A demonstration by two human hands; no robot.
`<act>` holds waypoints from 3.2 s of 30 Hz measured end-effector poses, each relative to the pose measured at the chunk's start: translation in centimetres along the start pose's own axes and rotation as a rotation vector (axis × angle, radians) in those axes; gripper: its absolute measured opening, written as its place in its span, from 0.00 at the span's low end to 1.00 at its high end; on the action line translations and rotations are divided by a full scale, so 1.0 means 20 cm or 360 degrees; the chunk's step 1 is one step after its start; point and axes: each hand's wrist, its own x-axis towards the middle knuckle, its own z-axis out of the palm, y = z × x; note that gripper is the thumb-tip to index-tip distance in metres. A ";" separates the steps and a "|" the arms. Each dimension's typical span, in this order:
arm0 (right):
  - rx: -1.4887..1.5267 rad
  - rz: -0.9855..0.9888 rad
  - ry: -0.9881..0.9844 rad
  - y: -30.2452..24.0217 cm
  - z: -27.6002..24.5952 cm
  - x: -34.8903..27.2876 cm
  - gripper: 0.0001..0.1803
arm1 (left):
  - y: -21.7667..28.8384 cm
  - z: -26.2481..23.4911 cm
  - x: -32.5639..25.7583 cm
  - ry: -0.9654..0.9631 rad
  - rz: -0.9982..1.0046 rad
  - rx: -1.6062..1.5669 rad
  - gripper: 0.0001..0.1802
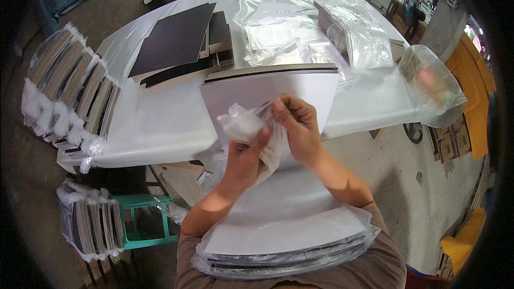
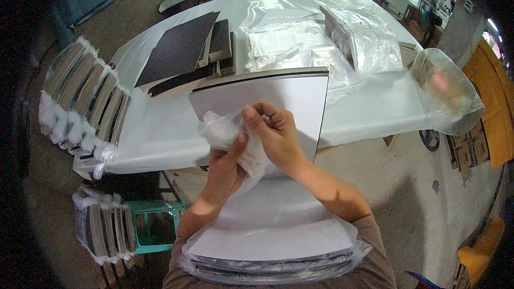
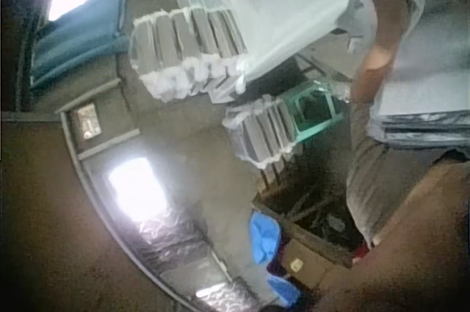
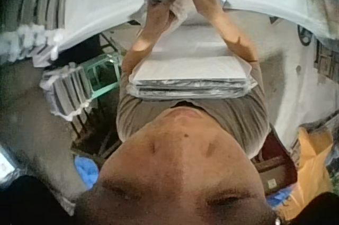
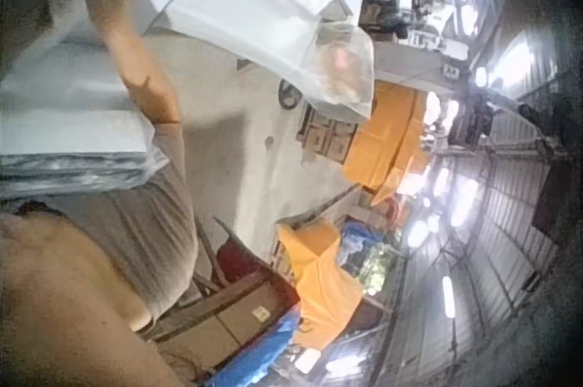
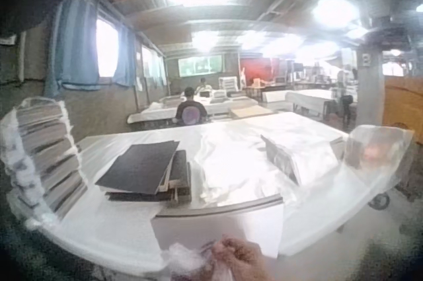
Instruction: The person wraps individual black folders in clear plastic bags, pulling the bag over the folder and smoothing it down before moving the item to the side.
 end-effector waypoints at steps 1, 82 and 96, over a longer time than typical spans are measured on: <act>-0.0207 -0.0094 0.0057 0.04 -0.04 0.02 0.12 | -0.01 0.00 0.01 0.0067 -0.0008 -0.0223 0.21; -0.0012 0.0460 -0.1622 -0.11 -0.37 -0.24 0.42 | 0.09 -0.48 -0.05 0.0552 0.0525 0.0073 0.35; -0.1787 -0.0436 0.0555 -0.12 -0.48 0.00 0.40 | 0.26 -0.41 0.16 0.0686 0.1145 0.2201 0.27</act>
